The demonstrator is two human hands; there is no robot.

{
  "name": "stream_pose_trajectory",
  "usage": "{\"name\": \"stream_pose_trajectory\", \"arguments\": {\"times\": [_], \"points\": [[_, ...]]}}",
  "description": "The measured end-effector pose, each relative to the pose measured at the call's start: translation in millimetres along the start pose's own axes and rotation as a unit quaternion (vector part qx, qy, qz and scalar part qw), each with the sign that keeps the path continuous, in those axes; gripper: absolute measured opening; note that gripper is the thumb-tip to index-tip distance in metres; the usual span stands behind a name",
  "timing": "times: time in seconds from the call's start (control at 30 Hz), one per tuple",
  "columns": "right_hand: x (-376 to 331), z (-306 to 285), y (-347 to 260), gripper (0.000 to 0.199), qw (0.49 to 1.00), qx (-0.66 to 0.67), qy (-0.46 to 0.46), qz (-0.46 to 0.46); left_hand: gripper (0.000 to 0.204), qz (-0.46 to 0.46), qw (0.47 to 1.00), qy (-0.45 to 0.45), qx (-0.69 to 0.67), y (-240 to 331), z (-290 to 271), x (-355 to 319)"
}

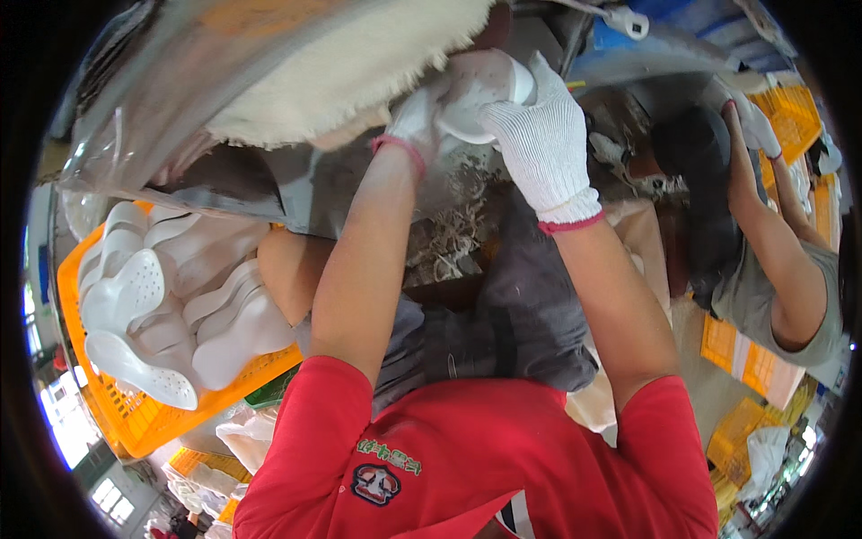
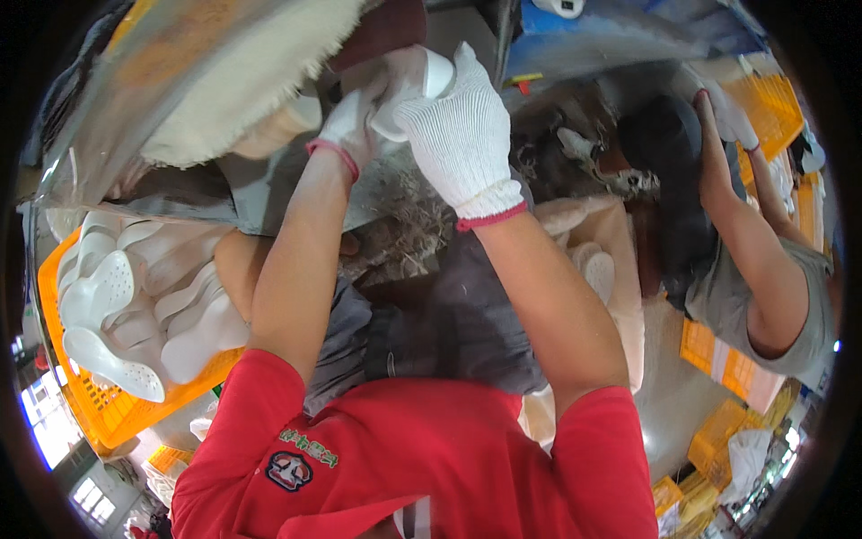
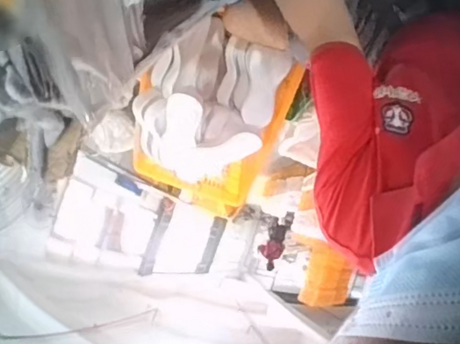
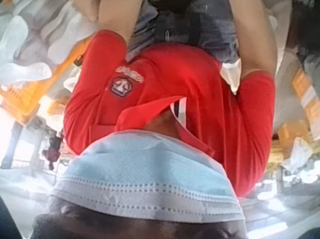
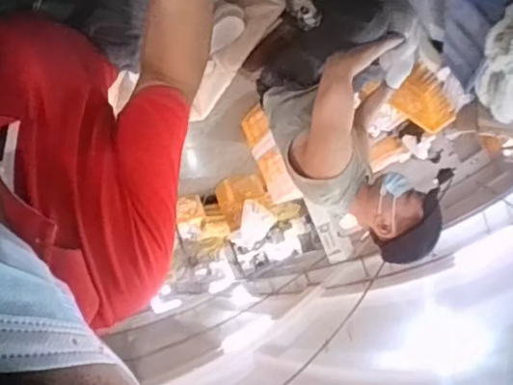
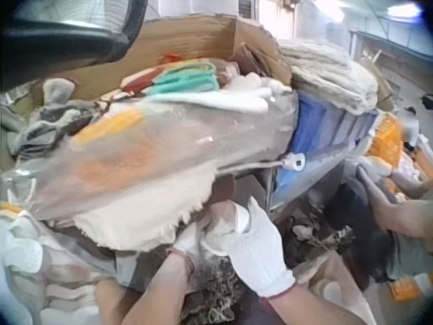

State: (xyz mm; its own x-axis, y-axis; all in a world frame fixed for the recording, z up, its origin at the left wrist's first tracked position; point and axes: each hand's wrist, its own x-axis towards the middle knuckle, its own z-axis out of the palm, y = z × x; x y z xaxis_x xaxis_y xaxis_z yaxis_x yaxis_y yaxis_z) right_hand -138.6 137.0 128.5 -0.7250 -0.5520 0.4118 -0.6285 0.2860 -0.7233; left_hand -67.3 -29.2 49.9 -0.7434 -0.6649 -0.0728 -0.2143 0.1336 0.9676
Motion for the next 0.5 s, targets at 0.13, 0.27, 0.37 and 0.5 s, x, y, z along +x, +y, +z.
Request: {"name": "stream_pose_trajectory", "arguments": {"times": [0.13,0.27,0.37,0.5], "points": [[36,16,29,0.014,0.915,-0.302,-0.049,-0.265,0.057,-0.099,0.89,-0.042,0.444,-19,-64,-37],[48,35,38,0.017,0.886,-0.335,-0.064,-0.314,0.043,-0.063,0.982,-0.091,0.151,-1,-78,-86],[34,27,8,0.033,0.94,0.267,-0.119,0.175,0.035,-0.131,0.985,-0.1,-0.05,18,-45,-89],[-6,-36,-54,0.054,0.979,-0.011,-0.203,0.007,0.047,0.123,0.989,0.022,0.077,19,5,-52]]}}
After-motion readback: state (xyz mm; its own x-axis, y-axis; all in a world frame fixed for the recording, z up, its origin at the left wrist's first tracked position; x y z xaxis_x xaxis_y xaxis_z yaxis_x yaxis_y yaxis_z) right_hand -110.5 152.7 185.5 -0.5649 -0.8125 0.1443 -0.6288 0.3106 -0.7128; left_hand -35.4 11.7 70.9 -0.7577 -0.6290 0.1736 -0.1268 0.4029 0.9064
